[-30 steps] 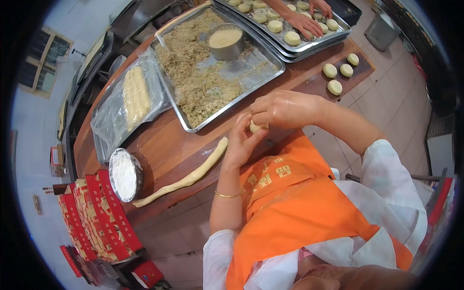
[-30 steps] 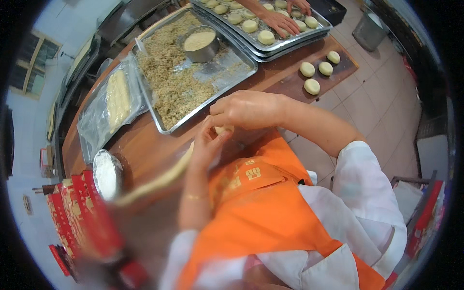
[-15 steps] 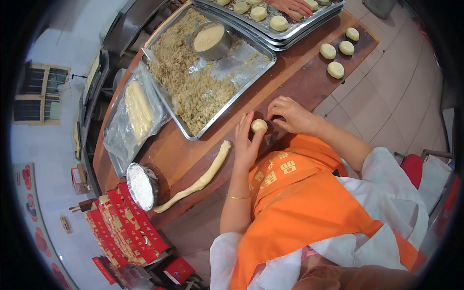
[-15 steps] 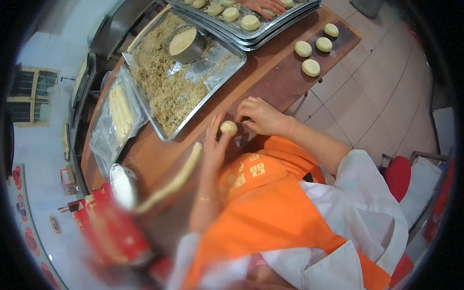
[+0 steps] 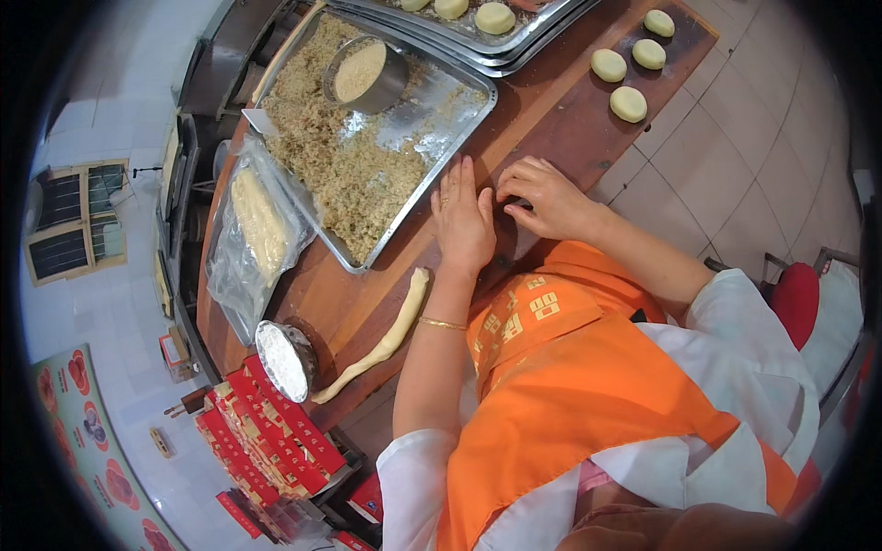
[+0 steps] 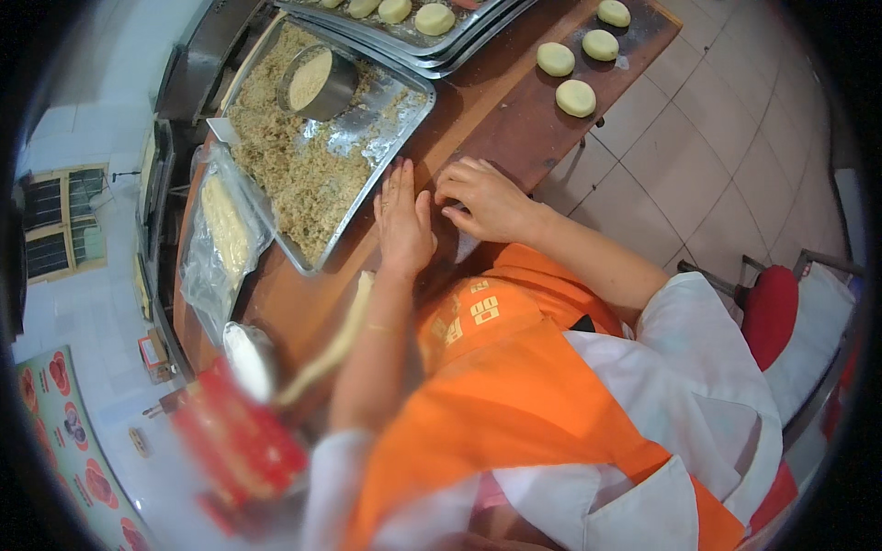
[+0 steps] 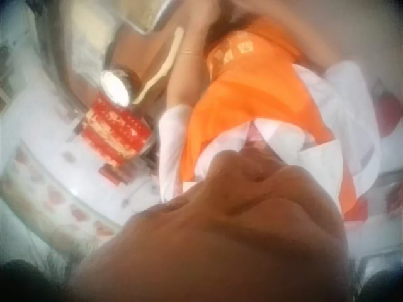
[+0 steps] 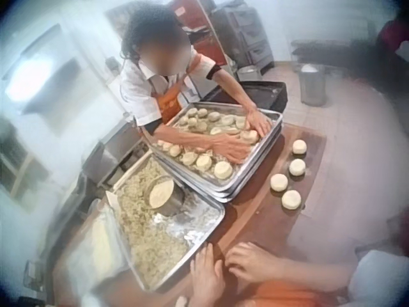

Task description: The person takes a piece of dough, flattens it, adds a scoop of filling from a tray, and rolls it into a ball, placing it on a baking sheet.

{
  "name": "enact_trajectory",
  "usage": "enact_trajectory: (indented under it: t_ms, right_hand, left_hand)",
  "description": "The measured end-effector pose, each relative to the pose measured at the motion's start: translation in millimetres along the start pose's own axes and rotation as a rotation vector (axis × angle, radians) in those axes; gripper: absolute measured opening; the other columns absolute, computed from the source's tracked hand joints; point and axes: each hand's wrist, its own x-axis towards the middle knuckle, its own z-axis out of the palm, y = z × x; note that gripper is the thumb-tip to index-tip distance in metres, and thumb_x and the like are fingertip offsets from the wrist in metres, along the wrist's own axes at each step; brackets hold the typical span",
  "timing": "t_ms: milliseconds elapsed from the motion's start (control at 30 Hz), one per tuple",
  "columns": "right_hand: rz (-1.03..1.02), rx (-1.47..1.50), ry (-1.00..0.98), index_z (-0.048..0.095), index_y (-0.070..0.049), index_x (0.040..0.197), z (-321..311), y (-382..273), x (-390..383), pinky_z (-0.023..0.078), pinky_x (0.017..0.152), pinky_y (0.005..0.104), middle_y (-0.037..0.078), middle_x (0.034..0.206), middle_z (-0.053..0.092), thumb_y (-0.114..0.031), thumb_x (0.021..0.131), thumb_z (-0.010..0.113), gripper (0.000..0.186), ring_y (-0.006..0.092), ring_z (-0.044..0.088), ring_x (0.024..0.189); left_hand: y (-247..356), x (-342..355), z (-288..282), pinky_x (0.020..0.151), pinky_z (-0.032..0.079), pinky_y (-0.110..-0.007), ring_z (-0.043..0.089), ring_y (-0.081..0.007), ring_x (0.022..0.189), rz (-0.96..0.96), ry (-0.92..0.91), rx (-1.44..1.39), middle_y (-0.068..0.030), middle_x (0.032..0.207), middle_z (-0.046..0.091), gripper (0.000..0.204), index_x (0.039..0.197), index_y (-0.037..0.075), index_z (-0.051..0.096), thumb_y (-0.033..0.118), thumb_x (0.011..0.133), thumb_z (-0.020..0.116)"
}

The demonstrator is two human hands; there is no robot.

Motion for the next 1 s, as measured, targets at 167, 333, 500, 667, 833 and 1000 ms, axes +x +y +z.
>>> enact_trajectory:
  t_ms: [167, 333, 500, 667, 833, 1000]
  right_hand:
    - [-0.007, -0.007, -0.013, 0.063, -0.007, 0.088, -1.3, -0.4, 0.6, 0.046, 0.087, 0.0411, 0.009, 0.100, 0.059, -0.007, 0.075, 0.072, 0.016, 0.0314, 0.056, 0.100]
    - [-0.040, -0.035, -0.005, 0.063, -0.007, 0.088, -0.2, 1.7, -0.4, 0.046, 0.085, 0.0416, 0.009, 0.099, 0.059, -0.008, 0.075, 0.072, 0.016, 0.0319, 0.056, 0.098]
    - [-0.040, -0.152, -0.042, 0.063, -0.006, 0.087, 2.1, -2.0, 0.9, 0.046, 0.082, 0.0423, 0.011, 0.095, 0.059, -0.010, 0.078, 0.071, 0.013, 0.0322, 0.057, 0.096]
    - [-0.027, -0.184, 0.009, 0.063, -0.006, 0.088, 3.5, 2.2, -1.4, 0.047, 0.080, 0.0422, 0.011, 0.091, 0.059, -0.011, 0.080, 0.070, 0.011, 0.0320, 0.058, 0.090]
    - [-0.035, -0.219, 0.038, 0.064, -0.005, 0.093, 11.9, 0.2, 13.5, 0.047, 0.078, 0.0399, 0.011, 0.092, 0.062, -0.010, 0.082, 0.070, 0.013, 0.0321, 0.059, 0.089]
    - [-0.023, -0.090, 0.037, 0.065, -0.005, 0.098, 7.9, -28.3, 33.2, 0.047, 0.082, 0.0418, 0.012, 0.095, 0.064, -0.015, 0.084, 0.069, 0.018, 0.0319, 0.061, 0.091]
  left_hand:
    - [-0.1, 0.1, -1.8, 0.119, 0.019, -0.050, 0.030, -0.0318, 0.146, 0.004, -0.066, 0.012, -0.0143, 0.157, 0.034, 0.059, 0.154, 0.006, 0.028, 0.022, 0.101, 0.047]
    - [-2.9, 2.5, 1.3, 0.118, 0.020, -0.050, 0.031, -0.0313, 0.145, 0.026, -0.060, 0.039, -0.0138, 0.157, 0.035, 0.060, 0.155, 0.008, 0.028, 0.023, 0.100, 0.049]
    - [-10.0, 2.4, 3.3, 0.115, 0.026, -0.053, 0.040, -0.0342, 0.139, 0.081, -0.009, 0.064, -0.0168, 0.150, 0.043, 0.062, 0.154, 0.008, 0.029, 0.027, 0.099, 0.052]
    - [-6.1, -27.6, -13.6, 0.116, 0.028, -0.042, 0.043, -0.0315, 0.137, -0.223, 0.172, -0.918, -0.0198, 0.147, 0.045, 0.055, 0.145, -0.002, 0.042, 0.035, 0.104, 0.042]
    - [12.4, -65.0, 1.2, 0.111, 0.034, -0.045, 0.047, -0.0371, 0.130, -0.065, 0.220, -0.183, -0.0236, 0.134, 0.053, 0.063, 0.141, -0.004, 0.043, 0.029, 0.092, 0.066]
    - [2.9, -71.6, -1.1, 0.101, 0.047, -0.046, 0.055, -0.0370, 0.122, -0.292, 0.289, -1.049, -0.0221, 0.129, 0.057, 0.059, 0.141, -0.004, 0.040, 0.037, 0.101, 0.054]
